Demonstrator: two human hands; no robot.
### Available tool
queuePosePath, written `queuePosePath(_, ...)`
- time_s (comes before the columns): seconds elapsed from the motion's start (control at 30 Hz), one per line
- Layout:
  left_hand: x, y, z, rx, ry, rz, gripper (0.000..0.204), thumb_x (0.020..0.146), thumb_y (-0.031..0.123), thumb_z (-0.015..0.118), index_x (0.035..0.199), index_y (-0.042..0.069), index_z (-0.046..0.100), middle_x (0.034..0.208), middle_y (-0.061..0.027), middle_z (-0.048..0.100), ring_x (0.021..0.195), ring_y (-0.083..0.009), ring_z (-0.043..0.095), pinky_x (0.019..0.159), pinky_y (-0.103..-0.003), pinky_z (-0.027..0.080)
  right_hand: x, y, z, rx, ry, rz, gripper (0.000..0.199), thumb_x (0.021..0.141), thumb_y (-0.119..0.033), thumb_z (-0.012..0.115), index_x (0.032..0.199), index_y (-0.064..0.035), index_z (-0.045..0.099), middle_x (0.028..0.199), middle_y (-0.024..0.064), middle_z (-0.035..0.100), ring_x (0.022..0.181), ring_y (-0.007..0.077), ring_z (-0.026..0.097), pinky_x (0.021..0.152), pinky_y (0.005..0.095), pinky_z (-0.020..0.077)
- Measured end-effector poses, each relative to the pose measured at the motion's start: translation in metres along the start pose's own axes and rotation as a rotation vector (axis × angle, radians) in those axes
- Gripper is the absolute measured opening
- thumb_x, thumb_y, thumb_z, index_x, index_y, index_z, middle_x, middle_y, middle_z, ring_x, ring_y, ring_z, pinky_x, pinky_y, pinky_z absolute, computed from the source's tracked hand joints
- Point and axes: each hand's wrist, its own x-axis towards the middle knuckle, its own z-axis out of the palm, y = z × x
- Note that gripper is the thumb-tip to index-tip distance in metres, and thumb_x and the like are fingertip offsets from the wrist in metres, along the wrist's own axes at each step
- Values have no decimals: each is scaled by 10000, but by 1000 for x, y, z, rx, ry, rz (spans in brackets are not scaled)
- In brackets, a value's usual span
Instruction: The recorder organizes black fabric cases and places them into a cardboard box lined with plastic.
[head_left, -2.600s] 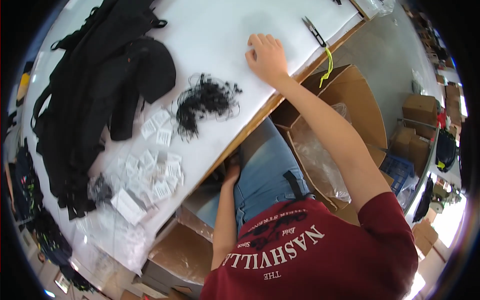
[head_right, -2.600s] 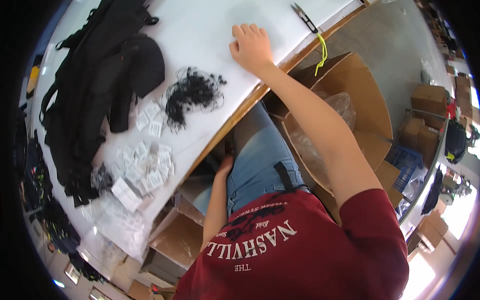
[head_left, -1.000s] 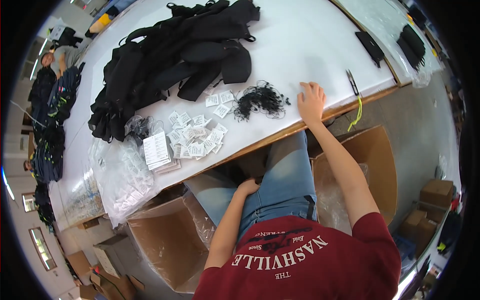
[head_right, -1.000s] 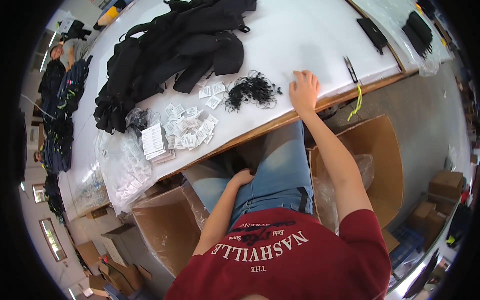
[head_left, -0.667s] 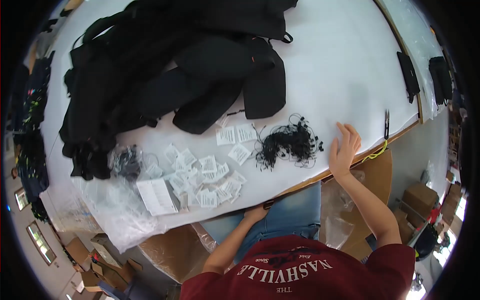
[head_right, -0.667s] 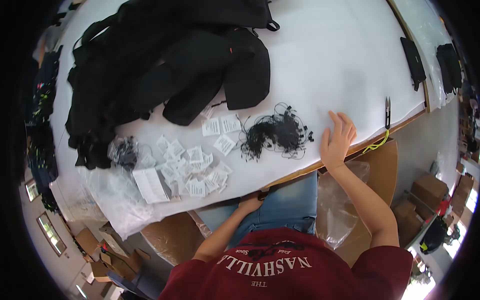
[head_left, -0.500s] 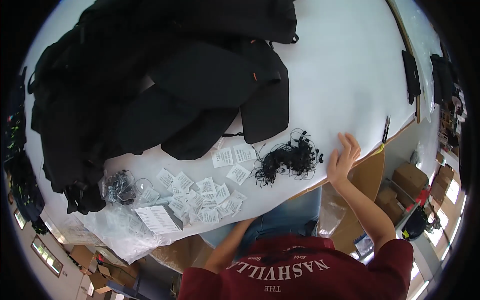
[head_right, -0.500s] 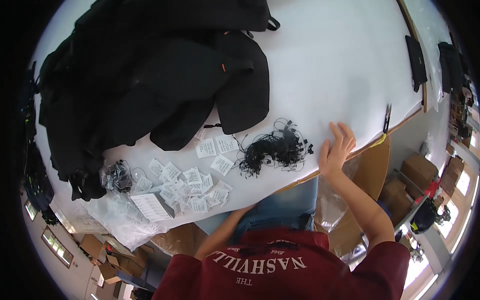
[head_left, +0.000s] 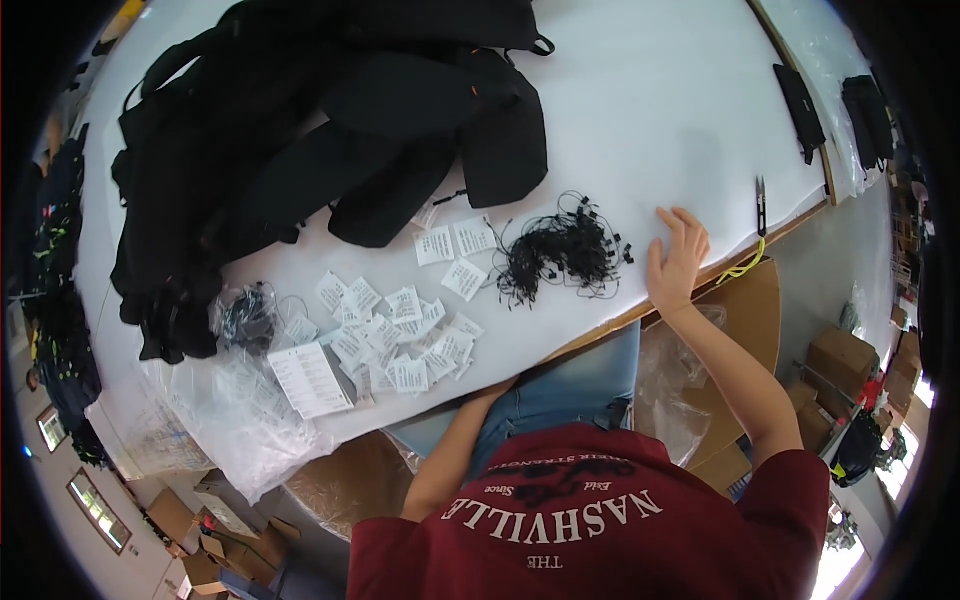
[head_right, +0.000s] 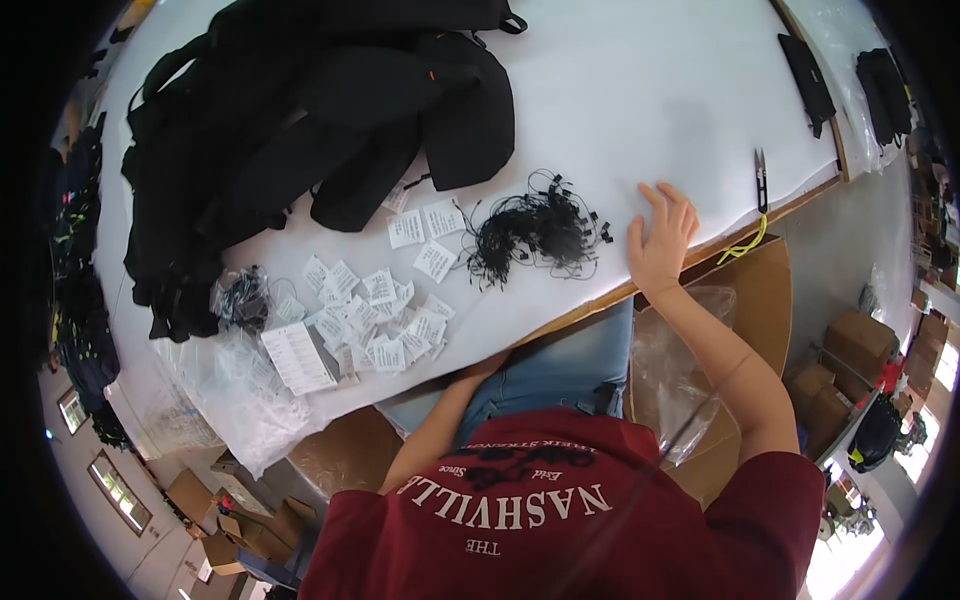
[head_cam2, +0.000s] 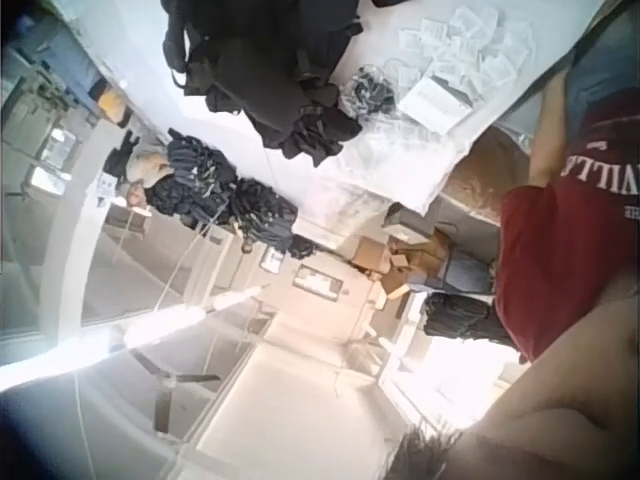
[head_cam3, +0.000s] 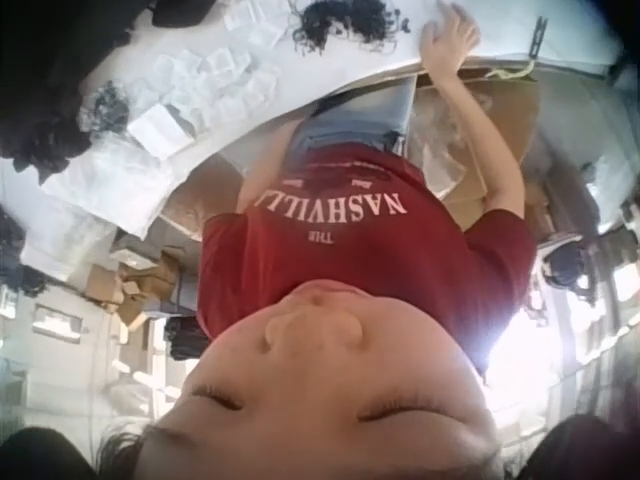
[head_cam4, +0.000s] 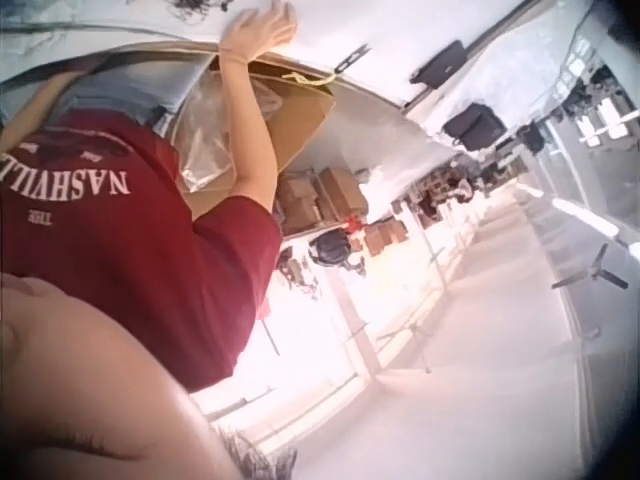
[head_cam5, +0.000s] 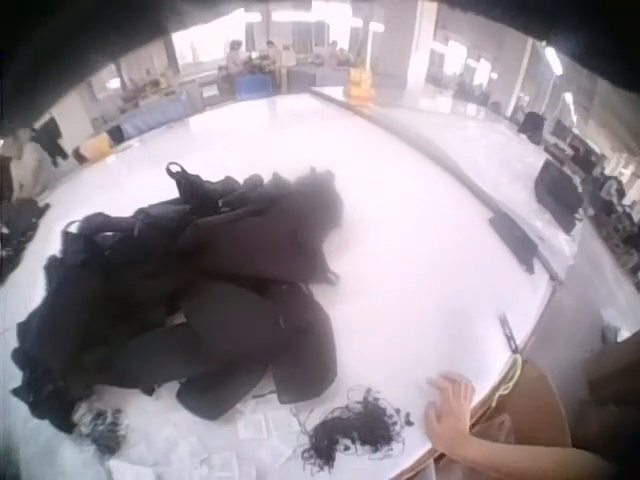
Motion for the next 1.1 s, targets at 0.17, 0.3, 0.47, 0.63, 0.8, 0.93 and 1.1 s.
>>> queuePosePath(0.17, -3, 5, -9, 96, 8, -207, 555, 774, 492, 611, 1211, 151, 587, 1250, -161, 552, 1143, -344, 521, 950, -425, 417, -3, -6, 3, 54, 131, -50, 358, 768, -103, 555, 1126, -99, 558, 1194, 117, 477, 1135, 298, 425, 996, 435, 284)
queuePosePath(0.3, 6, 4, -10, -31, -18, -193, 542, 765, 499, 611, 1200, 178, 596, 1226, -151, 572, 1114, -333, 544, 914, -402, 446, -6, 12, 13, 309, 253, 62, 353, 754, -80, 596, 1106, -103, 571, 1074, 70, 539, 1045, 251, 497, 936, 392, 356)
queuePosePath(0.47, -9, 0, -13, 31, -64, -249, 528, 766, 492, 620, 1161, 142, 622, 1109, -181, 625, 1033, -353, 589, 881, -387, 472, 6, -75, -6, 833, 172, -84, 244, 781, -126, 634, 1018, -85, 591, 1004, 66, 548, 920, 247, 546, 770, 368, 440)
queuePosePath(0.63, -14, 3, -21, -64, -85, -338, 545, 784, 496, 591, 1172, 113, 607, 1211, -173, 577, 1115, -336, 547, 937, -383, 444, -1, -149, 9, 358, -94, -513, 142, 738, -156, 692, 818, -65, 619, 933, 105, 550, 878, 287, 560, 762, 392, 446)
queuePosePath(0.8, -32, -23, -22, -77, 83, -295, 472, 831, 401, 593, 1165, 67, 603, 1146, -194, 609, 1057, -340, 581, 905, -373, 454, 2, -168, 35, -7, -198, -668, 194, 695, -220, 715, 821, -82, 659, 944, 95, 551, 990, 279, 512, 847, 393, 393)
queuePosePath(0.93, -29, -23, -19, -161, 114, -289, 422, 834, 363, 591, 1127, 60, 616, 1125, -189, 619, 1048, -340, 585, 901, -369, 455, 6, -163, 37, -12, -182, -834, 122, 700, -196, 691, 731, -81, 664, 920, 96, 581, 962, 275, 521, 835, 386, 398)
queuePosePath(1.1, -16, -23, -18, -101, 82, -334, 380, 833, 351, 595, 1058, 46, 627, 1077, -181, 637, 1029, -337, 593, 891, -362, 458, 15, -167, 16, 36, -177, -751, 77, 708, -153, 661, 688, -79, 656, 815, 89, 584, 880, 263, 545, 791, 387, 418)
